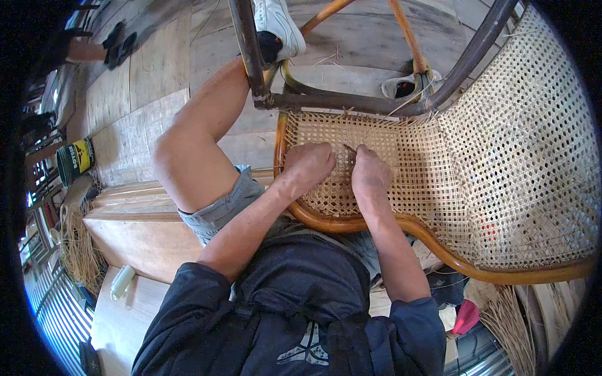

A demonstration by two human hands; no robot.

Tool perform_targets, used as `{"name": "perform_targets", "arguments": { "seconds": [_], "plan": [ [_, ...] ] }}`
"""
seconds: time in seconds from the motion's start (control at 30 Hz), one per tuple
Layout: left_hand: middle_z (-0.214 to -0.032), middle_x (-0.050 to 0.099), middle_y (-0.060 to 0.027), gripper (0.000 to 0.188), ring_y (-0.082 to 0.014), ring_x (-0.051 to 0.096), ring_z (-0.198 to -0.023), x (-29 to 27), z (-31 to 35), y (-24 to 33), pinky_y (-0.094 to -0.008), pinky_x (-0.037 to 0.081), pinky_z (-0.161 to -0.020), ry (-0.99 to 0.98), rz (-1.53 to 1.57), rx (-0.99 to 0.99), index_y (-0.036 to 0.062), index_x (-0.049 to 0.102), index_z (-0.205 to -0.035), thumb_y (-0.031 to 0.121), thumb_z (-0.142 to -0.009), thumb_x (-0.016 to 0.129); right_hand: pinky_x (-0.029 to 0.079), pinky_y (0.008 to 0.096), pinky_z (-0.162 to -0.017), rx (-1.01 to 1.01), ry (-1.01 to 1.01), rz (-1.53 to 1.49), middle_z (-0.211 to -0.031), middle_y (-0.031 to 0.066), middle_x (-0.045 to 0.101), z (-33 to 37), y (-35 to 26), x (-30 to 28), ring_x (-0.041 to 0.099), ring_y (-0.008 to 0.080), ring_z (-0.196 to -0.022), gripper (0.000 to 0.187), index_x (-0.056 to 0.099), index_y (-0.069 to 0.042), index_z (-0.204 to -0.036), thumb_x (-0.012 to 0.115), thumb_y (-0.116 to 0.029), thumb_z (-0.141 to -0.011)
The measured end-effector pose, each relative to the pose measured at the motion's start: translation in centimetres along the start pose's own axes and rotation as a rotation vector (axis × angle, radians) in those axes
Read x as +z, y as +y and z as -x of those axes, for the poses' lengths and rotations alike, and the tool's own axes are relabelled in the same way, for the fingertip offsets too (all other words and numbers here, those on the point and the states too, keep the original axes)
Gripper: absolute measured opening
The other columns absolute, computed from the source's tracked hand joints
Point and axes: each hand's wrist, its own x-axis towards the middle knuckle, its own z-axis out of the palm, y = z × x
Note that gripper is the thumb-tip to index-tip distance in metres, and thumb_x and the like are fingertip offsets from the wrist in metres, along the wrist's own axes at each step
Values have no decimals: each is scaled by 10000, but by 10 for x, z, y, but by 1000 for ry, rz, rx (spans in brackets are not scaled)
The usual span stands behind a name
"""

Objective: Weaving the rattan seat of a chair using narrow rattan strips.

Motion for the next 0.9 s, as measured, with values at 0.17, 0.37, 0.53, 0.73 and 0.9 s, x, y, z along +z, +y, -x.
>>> {"name": "perform_targets", "arguments": {
  "seconds": [0.17, 0.37, 0.53, 0.73, 0.9],
  "plan": [
    [-776, 618, -198, 310, -368, 602, -753, -7, 6, -7, -460, 471, -685, -41, 7, -23, 2, 617, -778, 271, -827, 473, 489, 414, -706, -9, -55, 120, -895, 159, 637, 0, 1, -17, 627, 319, -843, 196, 574, -62, -980, 416, -106, -872],
    [-863, 644, -178, 235, -342, 632, -777, -9, 11, -8, -439, 501, -665, -187, -124, -26, 42, 671, -800, 198, -791, 496, 434, 460, -602, -51, 130, -262, -755, 215, 590, 20, 50, 4, 569, 401, -709, 253, 564, -32, -865, 465, -263, -892],
    [-792, 618, -211, 337, -397, 595, -737, 0, 13, -13, -489, 462, -679, -60, -31, 21, 22, 609, -793, 296, -832, 417, 431, 438, -570, 46, 353, -448, -687, 179, 584, 32, 51, 19, 575, 357, -642, 300, 587, -49, -817, 522, -339, -857],
    [-737, 620, -204, 318, -394, 605, -681, -4, 28, -5, -498, 472, -652, 44, -75, 80, 32, 619, -763, 281, -833, 433, 444, 434, -518, -6, 512, -469, -655, 155, 595, 29, 57, 30, 579, 352, -593, 238, 574, -69, -747, 584, -295, -821],
    [-724, 616, -191, 293, -387, 601, -690, 2, 33, -4, -487, 474, -640, 141, -83, 143, 40, 608, -765, 288, -819, 462, 445, 439, -525, -17, 546, -491, -654, 159, 594, 26, 62, 34, 579, 361, -604, 232, 579, -72, -769, 582, -297, -822]
  ]
}}
